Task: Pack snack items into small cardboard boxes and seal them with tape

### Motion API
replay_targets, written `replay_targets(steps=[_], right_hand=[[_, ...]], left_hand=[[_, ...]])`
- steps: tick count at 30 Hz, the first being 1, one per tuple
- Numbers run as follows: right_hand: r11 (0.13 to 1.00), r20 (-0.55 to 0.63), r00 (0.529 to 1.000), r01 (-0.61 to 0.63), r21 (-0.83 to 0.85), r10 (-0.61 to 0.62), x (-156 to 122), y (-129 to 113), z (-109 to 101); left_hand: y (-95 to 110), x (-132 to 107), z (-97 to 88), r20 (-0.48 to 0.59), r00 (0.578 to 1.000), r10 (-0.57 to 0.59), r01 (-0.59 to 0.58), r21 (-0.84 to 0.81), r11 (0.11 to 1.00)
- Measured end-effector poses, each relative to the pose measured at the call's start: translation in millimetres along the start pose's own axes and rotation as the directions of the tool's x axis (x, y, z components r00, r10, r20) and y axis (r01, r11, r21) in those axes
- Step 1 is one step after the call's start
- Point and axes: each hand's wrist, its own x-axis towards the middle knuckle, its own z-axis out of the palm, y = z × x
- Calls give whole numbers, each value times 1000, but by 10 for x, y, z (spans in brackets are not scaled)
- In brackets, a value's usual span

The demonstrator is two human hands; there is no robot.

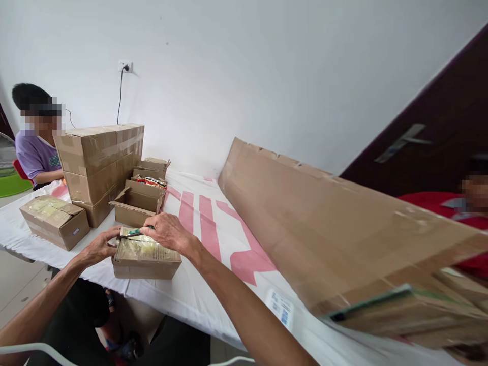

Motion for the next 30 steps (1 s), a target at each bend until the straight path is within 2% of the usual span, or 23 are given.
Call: replay_targets(steps=[6,11,15,20,25,27,30], right_hand=[[975,93,994,-40,-219,62,120,-169,-64],[942,180,981,-2,-334,66,158,-195,-95],[936,174,984,33,-349,30,97,-51,-100],[957,131,991,51,-284,-14,-17,218,-85],[946,103,992,-32,-322,68,-164,449,-35],[947,100,991,-59,-316,95,-237,505,-84],[953,61,991,-100,-285,122,-398,626,-311]], left_hand=[[61,-4,-4,15,1000,-5,5,11,1000],[70,-10,-30,45,999,-23,22,13,1000],[59,-1,-45,55,997,-54,52,30,998],[43,28,-58,42,997,-70,65,95,993],[31,59,-66,43,997,-63,56,136,989],[43,73,-65,53,997,-56,49,137,989],[62,80,-74,52,998,-43,36,131,991]])
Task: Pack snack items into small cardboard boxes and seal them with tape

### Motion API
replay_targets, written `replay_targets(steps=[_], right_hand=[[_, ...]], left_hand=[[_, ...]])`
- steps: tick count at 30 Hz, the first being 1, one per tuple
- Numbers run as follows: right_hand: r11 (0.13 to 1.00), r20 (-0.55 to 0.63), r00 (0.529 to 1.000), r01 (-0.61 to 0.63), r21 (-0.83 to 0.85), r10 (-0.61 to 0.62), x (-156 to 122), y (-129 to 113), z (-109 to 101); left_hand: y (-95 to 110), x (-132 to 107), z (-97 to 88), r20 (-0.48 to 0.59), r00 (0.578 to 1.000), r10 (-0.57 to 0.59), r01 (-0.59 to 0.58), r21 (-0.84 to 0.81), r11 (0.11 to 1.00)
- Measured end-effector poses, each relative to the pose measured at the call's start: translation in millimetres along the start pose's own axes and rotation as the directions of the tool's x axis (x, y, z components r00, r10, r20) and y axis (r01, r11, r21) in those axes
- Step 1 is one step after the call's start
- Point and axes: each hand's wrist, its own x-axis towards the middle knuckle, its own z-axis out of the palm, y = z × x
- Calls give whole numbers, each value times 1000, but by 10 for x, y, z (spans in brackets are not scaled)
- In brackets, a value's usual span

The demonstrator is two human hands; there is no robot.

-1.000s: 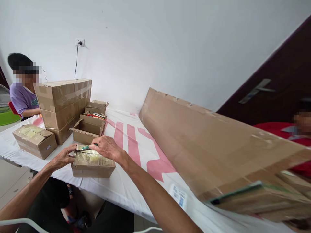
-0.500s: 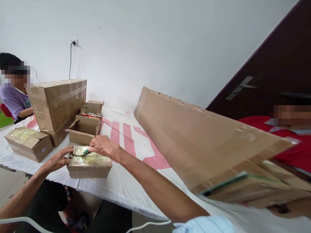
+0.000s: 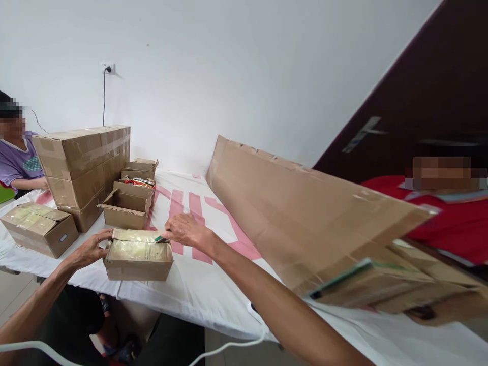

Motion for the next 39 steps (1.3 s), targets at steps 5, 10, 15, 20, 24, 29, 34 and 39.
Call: replay_targets(steps=[5,10,15,20,24,29,34,39], right_hand=[[953,-274,942,-114,281,193,-441,542,69],[837,-206,871,-325,440,446,-834,616,1364],[826,-207,816,-466,318,540,-968,420,2250],[766,-313,813,-231,600,491,-695,325,1927],[714,-379,859,21,700,346,-418,-1,1540],[872,-504,860,185,453,79,-283,-465,1151],[953,-96,994,78,292,-52,16,-615,844],[987,175,981,63,145,-88,306,-643,813]], left_hand=[[-32,-23,-16,55,998,-18,20,-50,999],[-92,-26,-29,77,997,-14,17,-30,999],[-133,-23,-57,111,994,-1,-4,46,999],[-182,33,-72,116,993,31,-49,162,986],[-137,5,-110,137,990,15,-44,212,976],[-32,-140,-123,140,989,45,-75,217,973],[-76,-148,-123,163,986,46,-76,185,980],[-141,-106,-84,141,990,20,-44,171,984]])
